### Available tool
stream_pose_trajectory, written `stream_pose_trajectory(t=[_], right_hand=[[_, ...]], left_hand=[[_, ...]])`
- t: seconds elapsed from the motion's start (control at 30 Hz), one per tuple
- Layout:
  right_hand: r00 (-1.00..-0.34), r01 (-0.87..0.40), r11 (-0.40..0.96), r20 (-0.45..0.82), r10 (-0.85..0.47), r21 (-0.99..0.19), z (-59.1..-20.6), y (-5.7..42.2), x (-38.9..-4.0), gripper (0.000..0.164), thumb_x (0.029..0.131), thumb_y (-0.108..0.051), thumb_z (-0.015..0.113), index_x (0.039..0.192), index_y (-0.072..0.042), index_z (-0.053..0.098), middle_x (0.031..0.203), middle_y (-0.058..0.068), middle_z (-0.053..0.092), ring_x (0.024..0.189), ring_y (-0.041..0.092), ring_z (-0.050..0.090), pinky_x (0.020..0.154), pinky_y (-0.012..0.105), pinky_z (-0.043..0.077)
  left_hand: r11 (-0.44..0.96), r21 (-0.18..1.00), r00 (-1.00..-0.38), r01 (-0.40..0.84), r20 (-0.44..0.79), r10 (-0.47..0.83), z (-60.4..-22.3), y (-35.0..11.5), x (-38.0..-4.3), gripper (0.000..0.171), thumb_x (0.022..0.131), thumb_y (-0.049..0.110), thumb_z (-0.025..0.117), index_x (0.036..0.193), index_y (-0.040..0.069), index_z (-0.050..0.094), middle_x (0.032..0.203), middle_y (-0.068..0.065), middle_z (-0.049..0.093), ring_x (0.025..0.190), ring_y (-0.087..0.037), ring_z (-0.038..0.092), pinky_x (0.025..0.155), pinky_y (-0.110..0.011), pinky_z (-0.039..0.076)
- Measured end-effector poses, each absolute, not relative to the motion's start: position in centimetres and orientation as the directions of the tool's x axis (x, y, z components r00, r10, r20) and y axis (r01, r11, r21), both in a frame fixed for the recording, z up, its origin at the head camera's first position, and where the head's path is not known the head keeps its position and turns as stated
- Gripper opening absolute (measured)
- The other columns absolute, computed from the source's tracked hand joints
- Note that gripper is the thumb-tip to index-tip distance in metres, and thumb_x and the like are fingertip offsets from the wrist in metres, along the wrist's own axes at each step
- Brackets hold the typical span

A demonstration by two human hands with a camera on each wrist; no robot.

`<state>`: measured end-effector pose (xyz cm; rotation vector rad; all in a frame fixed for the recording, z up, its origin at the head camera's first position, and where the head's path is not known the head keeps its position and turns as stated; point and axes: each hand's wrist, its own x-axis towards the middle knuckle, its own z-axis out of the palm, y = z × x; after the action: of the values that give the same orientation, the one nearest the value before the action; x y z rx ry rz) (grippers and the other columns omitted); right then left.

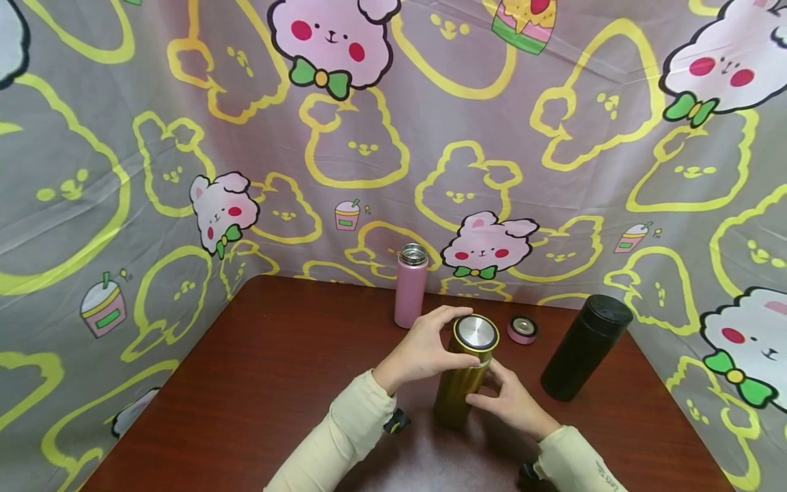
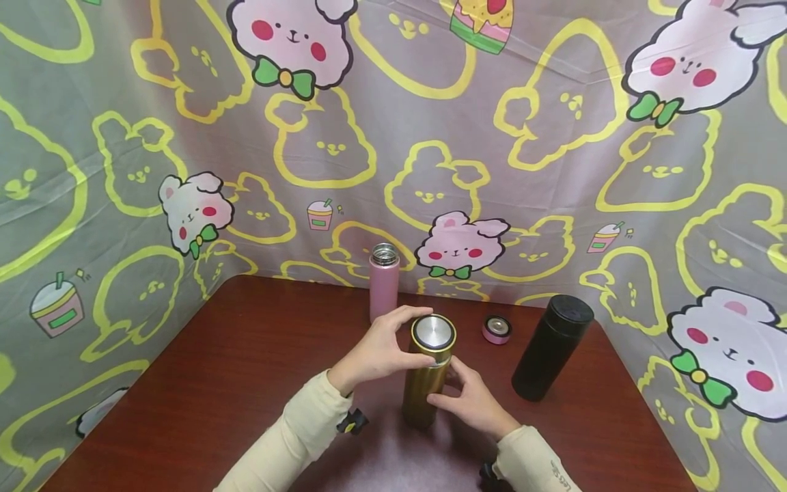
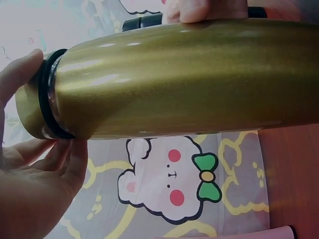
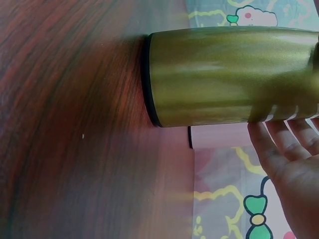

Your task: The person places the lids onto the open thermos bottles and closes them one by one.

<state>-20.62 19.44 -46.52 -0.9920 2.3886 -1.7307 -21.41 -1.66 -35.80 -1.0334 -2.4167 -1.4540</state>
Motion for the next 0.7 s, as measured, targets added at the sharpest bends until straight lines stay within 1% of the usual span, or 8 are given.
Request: stream_pose_trajectory(t=[0.17,0.3,0.37,0.47,0.6,0.7], right_hand=[[-0.8,-0.481,0.188,0.341,-0.494,-0.856,-45.7,19.1,-20.1,0.063,0.076,-0.007,0.067,0.131,-0.011,0.037,0.123,0.008,0.048,0.105,0.021,0.051,0.081,0.034,0.044],[-0.799,-0.481,0.183,0.342,-0.495,-0.857,-44.8,18.8,-19.5,0.061,0.076,-0.005,0.067,0.13,-0.009,0.037,0.123,0.01,0.047,0.104,0.021,0.052,0.081,0.036,0.044],[-0.804,-0.471,0.184,0.334,-0.492,-0.863,-44.8,18.8,-19.5,0.061,0.076,-0.006,0.067,0.129,-0.01,0.038,0.123,0.009,0.048,0.104,0.02,0.052,0.081,0.036,0.044],[-0.804,-0.471,0.191,0.329,-0.496,-0.861,-45.4,19.0,-19.9,0.061,0.077,-0.007,0.067,0.13,-0.012,0.038,0.123,0.008,0.048,0.104,0.02,0.052,0.082,0.034,0.044],[-0.797,-0.475,0.196,0.325,-0.509,-0.858,-46.3,19.4,-20.4,0.062,0.077,-0.01,0.067,0.131,-0.015,0.036,0.124,0.006,0.047,0.105,0.021,0.051,0.082,0.032,0.044],[-0.801,-0.47,0.193,0.324,-0.503,-0.861,-46.3,19.3,-20.4,0.064,0.077,-0.011,0.068,0.131,-0.016,0.036,0.123,0.007,0.048,0.105,0.021,0.051,0.082,0.033,0.044]], left_hand=[[0.296,0.733,-0.757,0.612,0.436,0.486,-36.3,-1.7,-21.4,0.071,0.065,0.041,0.075,0.126,0.02,0.045,0.115,0.011,0.049,0.103,-0.002,0.045,0.086,-0.026,0.039],[0.291,0.733,-0.752,0.615,0.434,0.496,-36.5,-1.8,-21.3,0.072,0.067,0.038,0.074,0.127,0.015,0.044,0.115,0.01,0.048,0.103,-0.003,0.045,0.086,-0.026,0.039],[0.287,0.737,-0.751,0.612,0.428,0.502,-36.6,-1.8,-21.3,0.072,0.068,0.038,0.074,0.128,0.013,0.043,0.116,0.01,0.048,0.103,-0.003,0.045,0.086,-0.025,0.039],[0.276,0.745,-0.75,0.607,0.422,0.509,-36.8,-1.9,-21.3,0.072,0.069,0.038,0.073,0.129,0.015,0.041,0.116,0.009,0.046,0.103,-0.003,0.045,0.086,-0.025,0.039],[0.276,0.737,-0.746,0.618,0.438,0.501,-36.9,-1.7,-21.4,0.074,0.067,0.045,0.072,0.129,0.019,0.041,0.117,0.009,0.046,0.103,-0.003,0.045,0.086,-0.024,0.039],[0.286,0.72,-0.745,0.633,0.466,0.477,-37.1,-1.5,-21.4,0.075,0.064,0.047,0.073,0.127,0.018,0.043,0.116,0.009,0.045,0.103,-0.003,0.044,0.086,-0.023,0.039]])
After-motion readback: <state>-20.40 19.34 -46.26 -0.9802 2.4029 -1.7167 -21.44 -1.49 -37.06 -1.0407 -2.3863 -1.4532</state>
